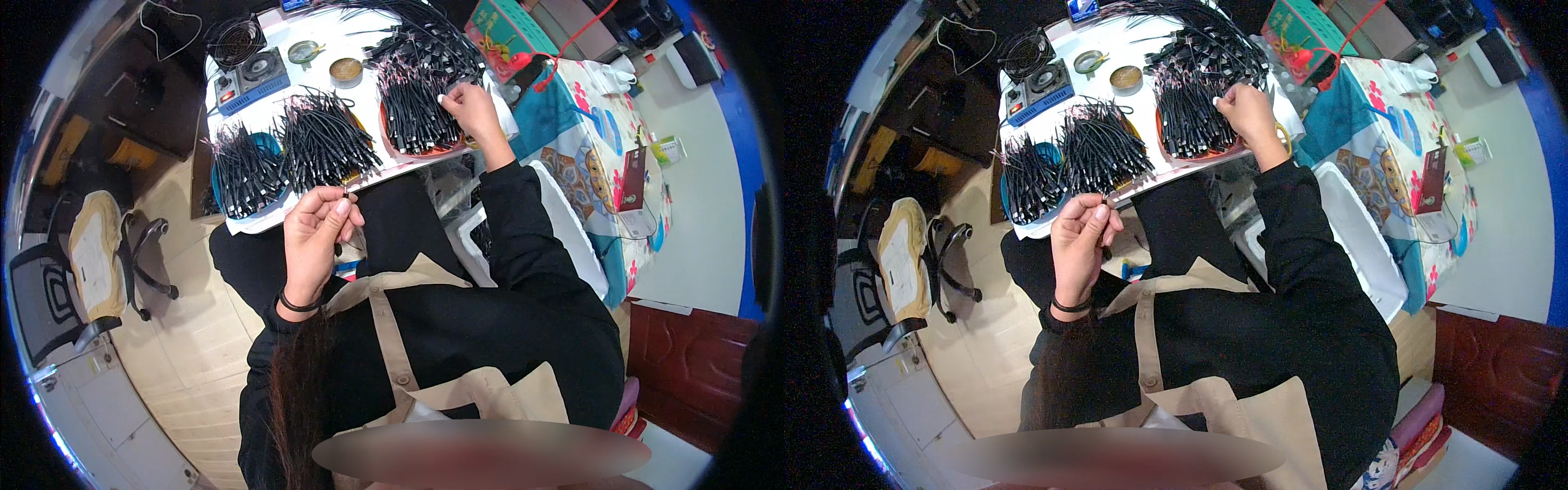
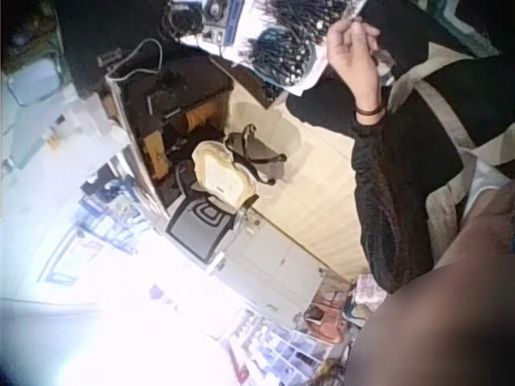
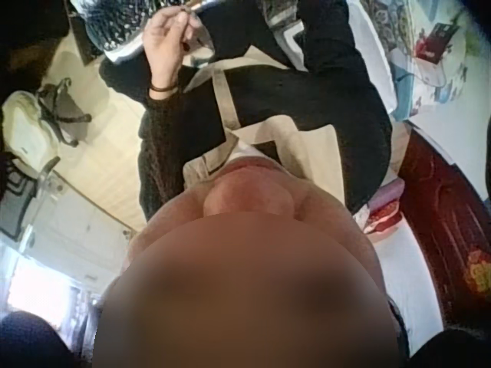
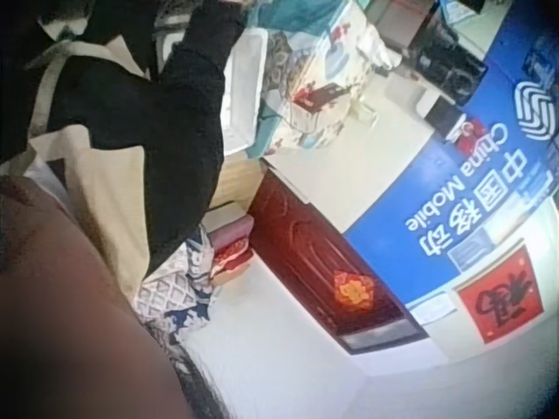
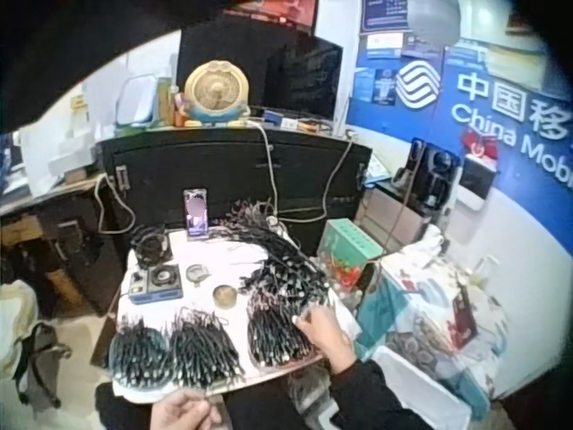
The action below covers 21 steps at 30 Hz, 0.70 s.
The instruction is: The person repeatedly picks small black wire assemblies from trays on the table, strips the wire ends, and secures them with a small white connector or tape. They place the finished units into a white bin and continue the cycle.
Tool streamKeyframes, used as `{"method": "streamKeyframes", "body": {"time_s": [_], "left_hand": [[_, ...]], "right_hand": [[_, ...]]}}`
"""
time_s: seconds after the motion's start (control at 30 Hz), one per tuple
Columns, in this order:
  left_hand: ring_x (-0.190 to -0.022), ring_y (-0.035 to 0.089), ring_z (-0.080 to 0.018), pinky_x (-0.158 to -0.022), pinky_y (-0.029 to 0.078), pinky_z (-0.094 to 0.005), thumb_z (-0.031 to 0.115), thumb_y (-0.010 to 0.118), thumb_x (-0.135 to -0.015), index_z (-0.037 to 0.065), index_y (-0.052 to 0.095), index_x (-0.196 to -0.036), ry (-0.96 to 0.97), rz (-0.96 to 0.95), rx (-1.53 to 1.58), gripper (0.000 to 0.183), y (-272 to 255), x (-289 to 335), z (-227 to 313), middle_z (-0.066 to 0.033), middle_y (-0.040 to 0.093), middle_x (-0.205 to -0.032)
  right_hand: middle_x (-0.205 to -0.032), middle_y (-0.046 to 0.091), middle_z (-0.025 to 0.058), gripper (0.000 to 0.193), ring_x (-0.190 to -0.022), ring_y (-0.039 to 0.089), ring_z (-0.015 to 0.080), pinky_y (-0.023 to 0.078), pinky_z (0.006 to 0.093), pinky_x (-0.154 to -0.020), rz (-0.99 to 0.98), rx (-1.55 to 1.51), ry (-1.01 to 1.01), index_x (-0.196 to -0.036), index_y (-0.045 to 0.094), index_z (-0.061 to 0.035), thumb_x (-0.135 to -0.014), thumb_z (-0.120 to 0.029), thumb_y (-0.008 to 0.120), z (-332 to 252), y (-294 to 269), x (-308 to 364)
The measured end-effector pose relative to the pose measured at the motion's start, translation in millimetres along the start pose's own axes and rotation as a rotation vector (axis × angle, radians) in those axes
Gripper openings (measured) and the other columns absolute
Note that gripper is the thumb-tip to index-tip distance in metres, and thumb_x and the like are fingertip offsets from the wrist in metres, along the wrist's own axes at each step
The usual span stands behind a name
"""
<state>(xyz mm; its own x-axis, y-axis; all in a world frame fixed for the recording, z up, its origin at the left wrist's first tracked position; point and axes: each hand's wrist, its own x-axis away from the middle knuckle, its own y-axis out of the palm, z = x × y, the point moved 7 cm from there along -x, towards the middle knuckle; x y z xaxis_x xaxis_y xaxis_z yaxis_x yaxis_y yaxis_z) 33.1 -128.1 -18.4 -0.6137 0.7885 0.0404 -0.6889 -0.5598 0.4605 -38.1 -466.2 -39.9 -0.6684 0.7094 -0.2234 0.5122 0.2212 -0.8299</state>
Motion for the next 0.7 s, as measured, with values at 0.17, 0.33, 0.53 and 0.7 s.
{"method": "streamKeyframes", "body": {"time_s": [0.17, 0.33, 0.53, 0.7], "left_hand": [[-0.06, 0.05, -0.0079, -0.054, 0.038, -0.0194, 0.006, 0.054, -0.096, -0.002, 0.06, -0.103, -0.017, 0.006, 0.03, 0.011, -4, 2, 0, -0.0098, 0.065, -0.08], [-0.061, 0.053, -0.0073, -0.054, 0.04, -0.0175, 0.005, 0.054, -0.096, -0.001, 0.058, -0.103, 0.003, 0.065, 0.129, 0.011, -3, 4, 0, -0.0098, 0.066, -0.082], [-0.094, 0.067, -0.0235, -0.085, 0.057, -0.0316, 0.003, 0.053, -0.096, -0.006, 0.058, -0.105, 0.126, 0.099, 0.274, 0.014, 16, -3, 16, -0.0192, 0.067, -0.102], [-0.084, 0.066, -0.0131, -0.071, 0.054, -0.0233, 0.006, 0.058, -0.094, -0.002, 0.06, -0.104, 0.135, 0.103, 0.368, 0.013, 28, 2, 21, -0.0145, 0.069, -0.102]], "right_hand": [[-0.073, 0.066, 0.0167, 0.021, -0.072, 0.066, 0.0337, 0.051, 0.0407, -0.067, 0.007, -0.022, -0.021, -0.075, 0.067, -0.0018, -0.077, -0.023, 0.068, -15, -12, 3], [-0.068, 0.064, 0.0083, 0.015, -0.062, 0.061, 0.0146, 0.047, 0.0289, -0.059, 0.066, -0.127, -0.177, -0.084, 0.064, -0.0004, -0.084, -0.016, 0.066, -58, -44, 17], [-0.076, 0.059, -0.0021, 0.012, -0.067, 0.052, 0.0047, 0.041, 0.0196, -0.06, -0.286, -0.937, -0.222, -0.092, 0.061, -0.0008, -0.092, -0.013, 0.062, -145, -43, 105], [-0.087, 0.062, 0.002, 0.011, -0.076, 0.059, 0.0079, 0.049, 0.0224, -0.069, -0.516, -1.241, -0.211, -0.097, 0.061, 0.0013, -0.095, -0.009, 0.058, -185, -14, 163]]}}
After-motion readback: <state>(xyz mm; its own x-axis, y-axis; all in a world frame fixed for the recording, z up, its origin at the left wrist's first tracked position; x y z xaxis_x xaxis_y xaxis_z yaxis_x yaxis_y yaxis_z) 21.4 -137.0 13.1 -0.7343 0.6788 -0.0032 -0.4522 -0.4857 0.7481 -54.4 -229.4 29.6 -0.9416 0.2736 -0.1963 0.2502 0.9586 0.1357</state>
